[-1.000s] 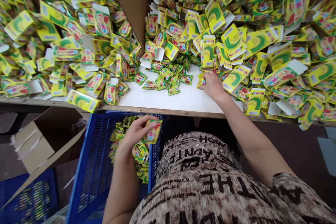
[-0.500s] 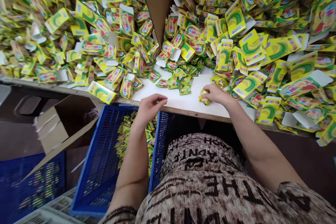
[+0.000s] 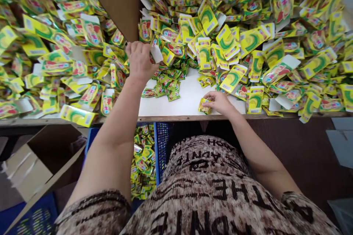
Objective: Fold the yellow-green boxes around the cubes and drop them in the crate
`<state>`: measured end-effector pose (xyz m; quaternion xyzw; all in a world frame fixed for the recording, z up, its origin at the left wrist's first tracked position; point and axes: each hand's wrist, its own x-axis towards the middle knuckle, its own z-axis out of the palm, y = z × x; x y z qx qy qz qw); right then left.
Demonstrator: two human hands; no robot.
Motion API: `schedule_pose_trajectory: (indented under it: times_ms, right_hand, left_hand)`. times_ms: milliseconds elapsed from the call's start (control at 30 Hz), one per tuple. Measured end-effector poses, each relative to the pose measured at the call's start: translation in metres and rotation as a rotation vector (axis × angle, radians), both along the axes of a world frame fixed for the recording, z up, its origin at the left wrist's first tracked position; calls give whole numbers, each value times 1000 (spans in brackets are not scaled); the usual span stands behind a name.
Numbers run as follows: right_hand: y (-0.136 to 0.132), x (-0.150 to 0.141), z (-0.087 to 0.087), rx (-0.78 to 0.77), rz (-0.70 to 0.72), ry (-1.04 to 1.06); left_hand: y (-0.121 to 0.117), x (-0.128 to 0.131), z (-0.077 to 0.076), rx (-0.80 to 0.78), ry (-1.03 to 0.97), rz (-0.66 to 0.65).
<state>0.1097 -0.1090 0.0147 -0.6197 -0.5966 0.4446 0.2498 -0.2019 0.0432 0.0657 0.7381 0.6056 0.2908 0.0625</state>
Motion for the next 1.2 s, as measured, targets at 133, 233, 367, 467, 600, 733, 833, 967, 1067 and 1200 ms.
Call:
schedule_pose_trajectory:
  times_ms: [133, 233, 367, 467, 600, 733, 833, 967, 1067, 1200]
  right_hand:
    - [-13, -14, -9, 139, 25, -444]
    - [-24, -15, -7, 194, 110, -509]
    - [-37, -13, 7, 202, 298, -326]
    - [-38, -11, 19, 260, 325, -150]
    - [-23, -21, 26, 439, -62, 100]
    - [-5, -38, 20, 548, -288, 179]
    - [0, -42, 15, 569, -244, 88]
    - [-3, -37, 18, 582, -92, -97]
    - [-2, -36, 30, 542, -33, -260]
    - [10, -35, 52, 404, 167, -456]
  left_hand:
    - [-64, 31, -15, 57, -271, 106]
    - [-112, 68, -38, -143, -465, 113]
    - [-146, 107, -59, -275, -567, 106]
    - [-153, 120, -62, -270, -548, 93]
    - [-158, 133, -60, -259, -525, 89]
    - [-165, 148, -59, -295, -517, 88]
    - [-169, 155, -56, -312, -535, 116]
    - [-170, 157, -54, -323, -552, 176]
    - [-170, 160, -54, -310, -555, 184]
    - [-173, 160, -51, -329, -566, 160]
